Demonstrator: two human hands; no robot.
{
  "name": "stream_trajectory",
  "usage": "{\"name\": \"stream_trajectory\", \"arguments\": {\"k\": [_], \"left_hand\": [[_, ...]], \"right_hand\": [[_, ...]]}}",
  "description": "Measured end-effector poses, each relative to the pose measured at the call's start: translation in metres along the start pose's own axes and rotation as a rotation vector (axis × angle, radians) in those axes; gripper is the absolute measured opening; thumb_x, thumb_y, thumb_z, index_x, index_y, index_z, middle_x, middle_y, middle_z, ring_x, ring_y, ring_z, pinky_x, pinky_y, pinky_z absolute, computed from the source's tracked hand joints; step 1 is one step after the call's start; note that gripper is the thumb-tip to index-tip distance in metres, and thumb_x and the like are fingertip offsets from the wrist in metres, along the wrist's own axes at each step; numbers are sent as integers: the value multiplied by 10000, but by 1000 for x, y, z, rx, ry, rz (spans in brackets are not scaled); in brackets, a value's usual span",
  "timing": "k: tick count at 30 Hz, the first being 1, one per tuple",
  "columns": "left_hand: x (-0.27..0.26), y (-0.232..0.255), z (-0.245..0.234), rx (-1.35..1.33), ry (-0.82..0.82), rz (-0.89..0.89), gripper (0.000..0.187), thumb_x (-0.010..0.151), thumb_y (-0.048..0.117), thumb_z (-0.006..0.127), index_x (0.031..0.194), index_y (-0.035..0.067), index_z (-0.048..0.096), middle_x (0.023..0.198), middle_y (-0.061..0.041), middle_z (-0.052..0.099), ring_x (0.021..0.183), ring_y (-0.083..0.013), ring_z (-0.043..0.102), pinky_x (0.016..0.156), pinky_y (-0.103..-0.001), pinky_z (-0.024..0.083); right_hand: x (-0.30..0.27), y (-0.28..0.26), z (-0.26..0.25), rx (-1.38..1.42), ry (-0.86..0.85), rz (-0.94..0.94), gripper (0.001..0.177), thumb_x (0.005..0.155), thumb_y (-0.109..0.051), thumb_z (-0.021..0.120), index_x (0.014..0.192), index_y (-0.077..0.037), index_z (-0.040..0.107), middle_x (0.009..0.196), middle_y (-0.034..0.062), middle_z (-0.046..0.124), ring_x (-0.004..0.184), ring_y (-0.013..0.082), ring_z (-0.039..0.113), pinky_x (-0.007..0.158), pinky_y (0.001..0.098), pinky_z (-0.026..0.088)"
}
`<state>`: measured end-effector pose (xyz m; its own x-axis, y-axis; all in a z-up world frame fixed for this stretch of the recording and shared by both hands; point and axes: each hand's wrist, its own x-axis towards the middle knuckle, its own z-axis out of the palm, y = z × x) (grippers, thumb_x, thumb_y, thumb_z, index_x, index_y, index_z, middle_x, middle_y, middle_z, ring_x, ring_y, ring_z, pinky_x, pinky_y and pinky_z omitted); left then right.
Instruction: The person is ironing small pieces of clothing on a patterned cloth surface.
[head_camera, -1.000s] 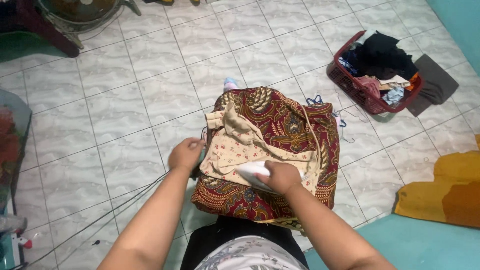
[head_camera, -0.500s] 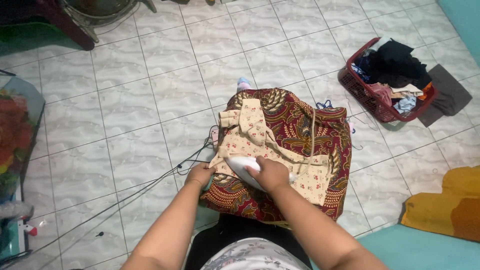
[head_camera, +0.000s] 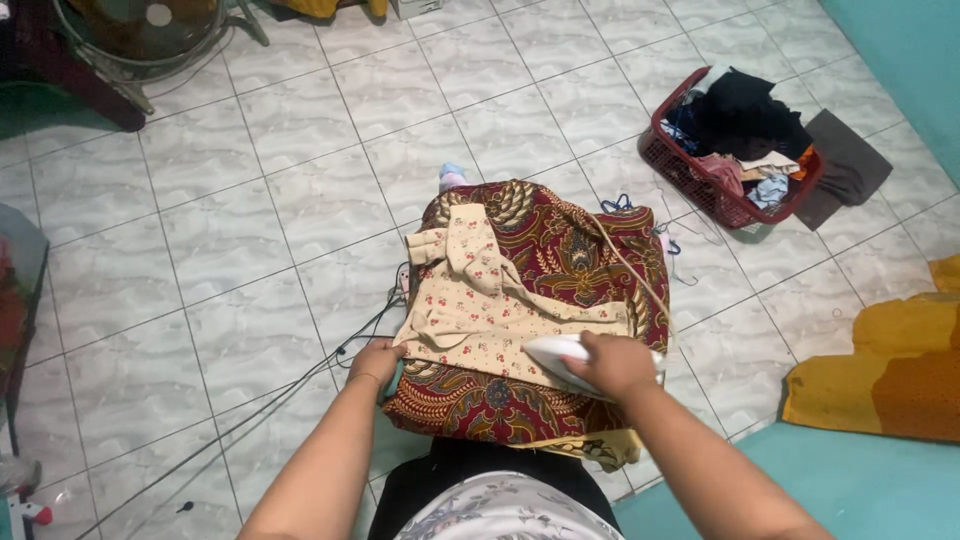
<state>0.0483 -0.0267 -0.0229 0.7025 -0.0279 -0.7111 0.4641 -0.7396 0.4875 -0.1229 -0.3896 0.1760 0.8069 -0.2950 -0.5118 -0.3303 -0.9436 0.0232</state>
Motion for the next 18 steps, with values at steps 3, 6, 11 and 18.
{"name": "stream_trajectory", "arguments": {"k": [3,6,11,18], "left_hand": [[-7,9,-5,92,21,-10,409,867,472,732,1048,106,761,1031,-116,771,964,-288,711,886,-403,518],[-15,15,-10,96,8,-16,434,856,495,742,1060,115,778,1062,-105,761,1004,-272,710,916,-385,510],[-10,9,-9,-5,79,-42,474,743,455,833,1085,139,742,1082,-103,775,1023,-256,722,932,-369,518],[-70,51,-33,-70,153,-30,451,859,538,713,992,113,785,1019,-102,797,961,-265,725,885,-377,528]], "right_hand": [[3,46,-2,-92,2,35,604,875,-727,530,1189,-230,669,948,48,767,837,231,755,718,402,603],[13,82,-16,-100,83,68,657,807,-758,572,1210,-252,686,974,43,778,883,247,755,767,409,595],[63,78,-63,41,186,140,706,787,-764,597,1291,-277,682,1036,77,780,960,280,750,815,430,586],[154,21,-91,167,239,107,621,823,-650,639,1274,-225,688,1192,94,726,1108,314,664,910,478,508]]}}
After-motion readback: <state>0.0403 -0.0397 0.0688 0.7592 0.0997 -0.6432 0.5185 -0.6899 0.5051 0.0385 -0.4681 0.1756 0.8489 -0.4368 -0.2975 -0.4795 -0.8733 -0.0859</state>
